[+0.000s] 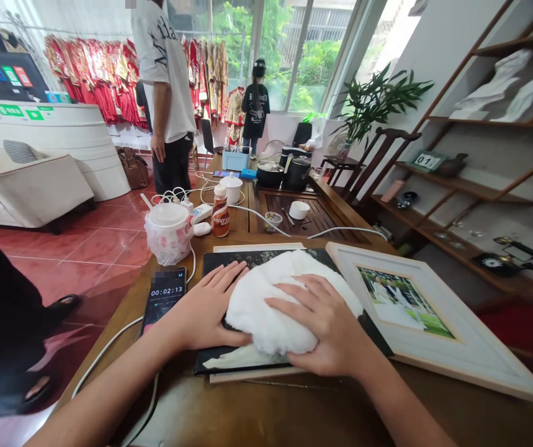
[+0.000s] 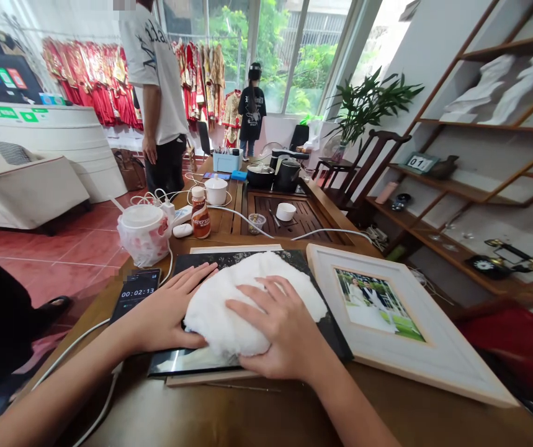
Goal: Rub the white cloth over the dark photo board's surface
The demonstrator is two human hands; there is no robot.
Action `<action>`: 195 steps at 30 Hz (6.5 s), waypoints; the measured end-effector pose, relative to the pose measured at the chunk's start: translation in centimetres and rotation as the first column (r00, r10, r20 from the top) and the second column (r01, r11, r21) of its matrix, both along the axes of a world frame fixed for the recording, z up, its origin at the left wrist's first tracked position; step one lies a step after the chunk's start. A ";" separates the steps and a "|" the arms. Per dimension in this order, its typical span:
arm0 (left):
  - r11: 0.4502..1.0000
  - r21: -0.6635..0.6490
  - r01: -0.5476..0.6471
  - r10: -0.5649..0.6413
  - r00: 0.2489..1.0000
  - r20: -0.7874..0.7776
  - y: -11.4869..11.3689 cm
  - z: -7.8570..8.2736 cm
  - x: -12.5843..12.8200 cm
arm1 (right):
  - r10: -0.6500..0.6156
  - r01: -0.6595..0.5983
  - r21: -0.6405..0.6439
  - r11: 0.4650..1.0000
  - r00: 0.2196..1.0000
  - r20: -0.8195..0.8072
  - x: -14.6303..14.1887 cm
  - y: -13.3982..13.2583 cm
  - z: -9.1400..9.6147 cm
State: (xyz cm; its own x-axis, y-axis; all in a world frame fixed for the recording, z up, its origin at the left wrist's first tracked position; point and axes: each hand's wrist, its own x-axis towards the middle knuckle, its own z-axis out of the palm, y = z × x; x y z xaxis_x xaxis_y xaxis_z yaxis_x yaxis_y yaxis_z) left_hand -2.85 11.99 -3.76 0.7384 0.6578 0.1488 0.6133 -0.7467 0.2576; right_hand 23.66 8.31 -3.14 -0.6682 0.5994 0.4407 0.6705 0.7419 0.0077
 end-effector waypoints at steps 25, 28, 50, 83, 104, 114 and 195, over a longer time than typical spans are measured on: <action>1.000 0.003 -0.014 0.014 0.999 0.040 -0.1 0.0 0.1 | -0.134 0.133 0.049 0.990 0.991 0.018 3.5 1.4 0.2; 1.000 0.001 -0.015 0.014 0.999 0.045 -0.1 0.0 0.1 | -0.139 0.138 0.064 0.988 0.990 0.020 3.9 1.6 0.0; 1.000 0.002 -0.011 0.011 1.000 0.015 -0.1 0.0 0.1 | -0.049 0.049 0.027 0.998 0.998 0.031 1.1 0.5 0.1; 0.999 0.039 -0.011 0.010 1.000 0.022 0.0 -0.2 0.1 | -0.287 0.277 0.154 0.948 0.957 0.047 1.2 1.9 -0.3; 1.000 0.002 -0.018 0.018 1.000 0.024 -0.2 0.1 0.0 | -0.330 0.320 0.140 0.937 0.943 0.053 2.6 2.2 0.0; 1.000 0.002 -0.026 0.026 1.000 -0.002 -0.1 0.0 0.0 | -0.122 0.123 -0.019 0.992 0.991 0.051 2.9 0.5 1.5; 1.000 0.024 -0.018 0.019 1.000 -0.023 -0.2 -0.2 0.0 | -0.017 0.018 -0.030 0.999 1.000 0.014 1.3 0.4 0.5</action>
State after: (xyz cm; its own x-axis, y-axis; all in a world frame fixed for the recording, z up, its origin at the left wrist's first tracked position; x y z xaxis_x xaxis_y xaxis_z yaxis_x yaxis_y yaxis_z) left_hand -2.82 11.79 -3.91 0.7294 0.6680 0.1478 0.6328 -0.7408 0.2255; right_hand 24.92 8.67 -2.65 -0.6636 0.6241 0.4125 0.6834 0.7300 -0.0052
